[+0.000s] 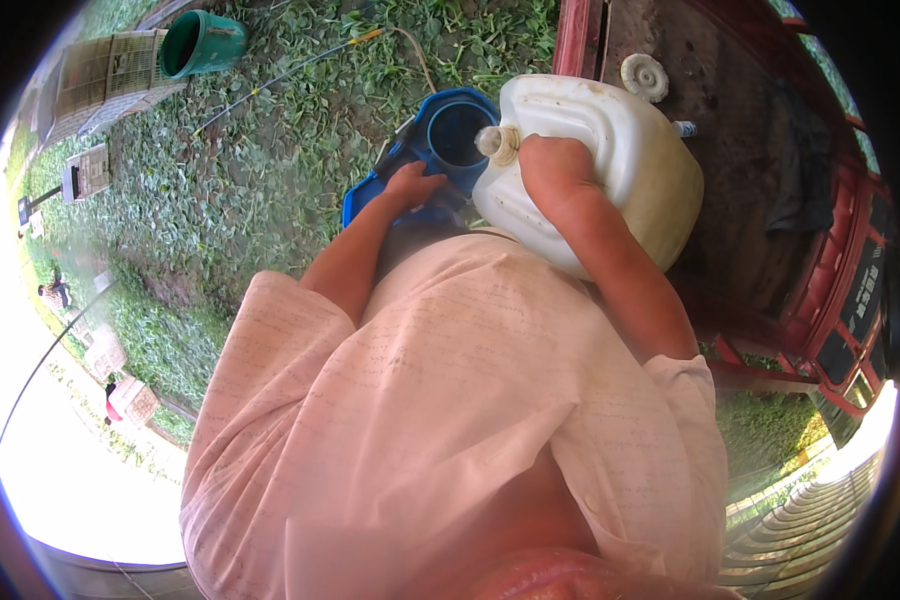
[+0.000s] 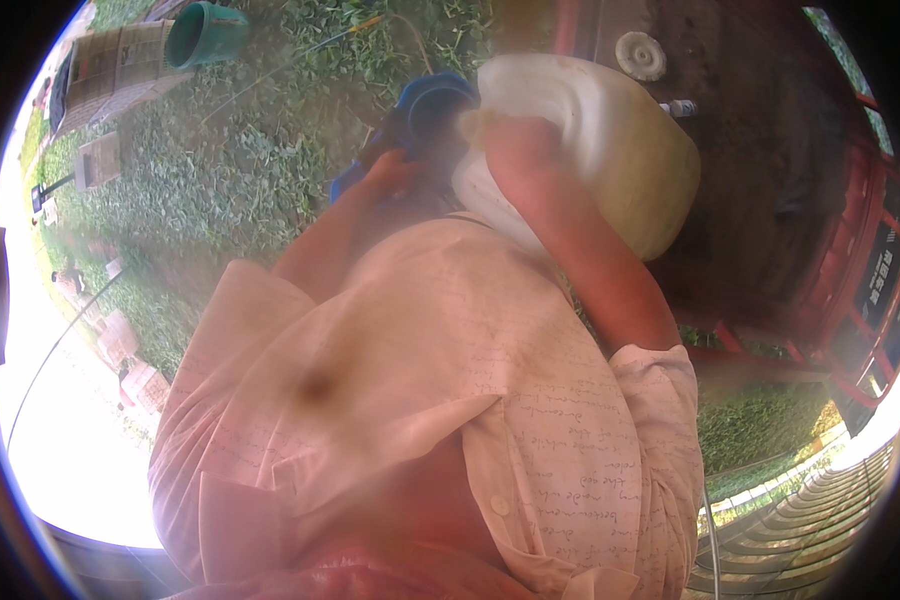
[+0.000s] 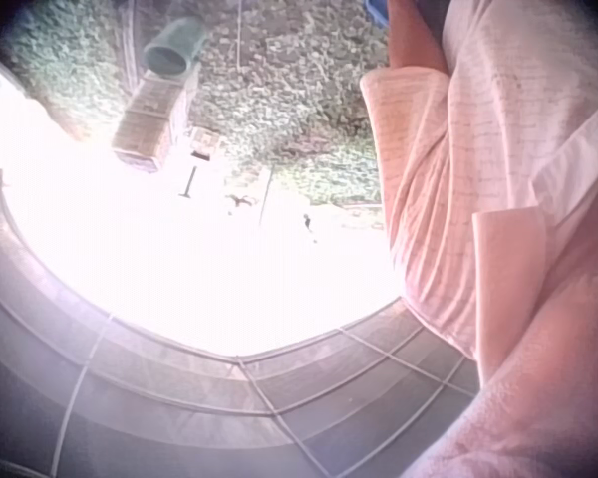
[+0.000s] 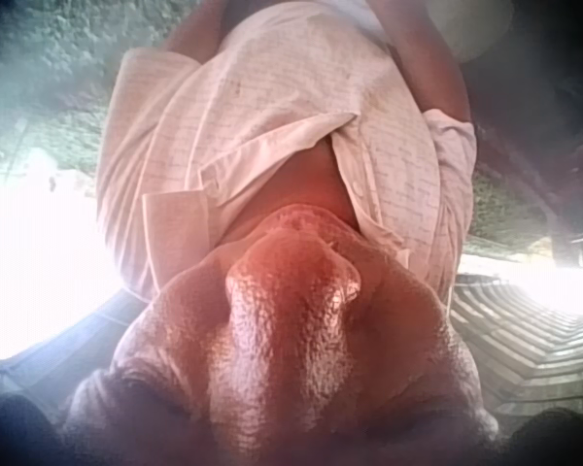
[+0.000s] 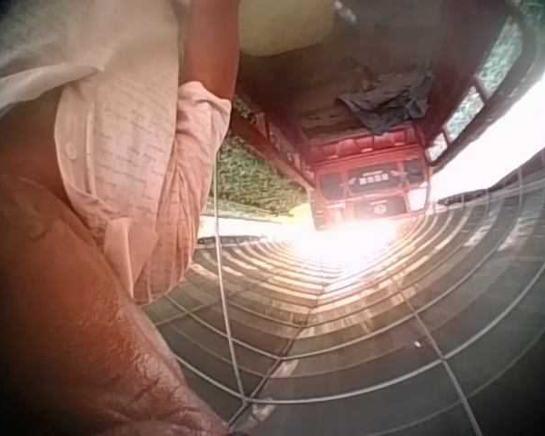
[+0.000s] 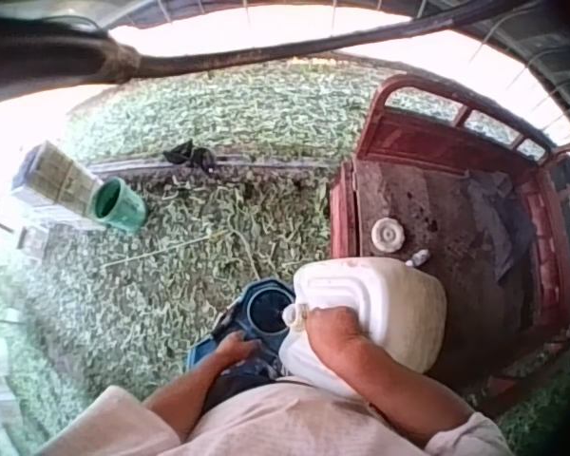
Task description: The person prepares a sprayer by pouring liquid from a large white jug into a blue tank, then closing both containers.
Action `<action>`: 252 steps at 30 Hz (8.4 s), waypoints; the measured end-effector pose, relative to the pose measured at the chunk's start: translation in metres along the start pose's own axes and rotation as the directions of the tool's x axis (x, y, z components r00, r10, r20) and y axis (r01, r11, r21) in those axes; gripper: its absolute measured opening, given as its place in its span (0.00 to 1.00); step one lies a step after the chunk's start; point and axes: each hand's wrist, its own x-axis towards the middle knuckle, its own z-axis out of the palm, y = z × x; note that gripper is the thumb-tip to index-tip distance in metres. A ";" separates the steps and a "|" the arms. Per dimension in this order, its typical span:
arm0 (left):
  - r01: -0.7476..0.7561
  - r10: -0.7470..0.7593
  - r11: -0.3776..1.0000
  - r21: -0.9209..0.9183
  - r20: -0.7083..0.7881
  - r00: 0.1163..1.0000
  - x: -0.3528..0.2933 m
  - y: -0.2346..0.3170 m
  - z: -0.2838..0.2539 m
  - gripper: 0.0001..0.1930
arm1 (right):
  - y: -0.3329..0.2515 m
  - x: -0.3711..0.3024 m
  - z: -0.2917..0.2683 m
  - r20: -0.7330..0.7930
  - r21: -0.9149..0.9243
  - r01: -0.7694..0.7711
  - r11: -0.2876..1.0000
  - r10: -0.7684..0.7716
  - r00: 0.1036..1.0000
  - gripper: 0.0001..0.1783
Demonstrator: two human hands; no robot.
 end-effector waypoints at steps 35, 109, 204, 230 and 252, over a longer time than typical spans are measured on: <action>0.009 -0.009 0.999 0.049 -0.006 1.000 0.005 -0.004 0.003 0.37 | -0.001 0.000 -0.002 0.046 -0.018 0.024 1.000 -0.023 0.999 0.08; -0.043 0.035 0.993 0.109 0.069 0.997 0.024 -0.010 0.010 0.24 | 0.000 -0.001 0.001 0.042 -0.054 0.078 0.995 -0.076 0.996 0.10; 0.001 0.000 1.000 0.015 -0.010 1.000 -0.005 -0.009 -0.003 0.33 | -0.016 0.011 0.014 0.089 -0.045 -0.017 0.999 0.021 0.996 0.08; 0.020 -0.015 0.994 0.104 -0.050 0.999 0.000 -0.017 0.001 0.36 | -0.020 0.012 0.022 0.090 -0.055 -0.015 0.998 0.020 0.996 0.09; 0.017 -0.019 0.993 0.113 0.016 1.000 0.006 -0.020 -0.001 0.37 | -0.026 0.010 0.019 0.024 -0.060 0.000 0.998 0.001 1.000 0.08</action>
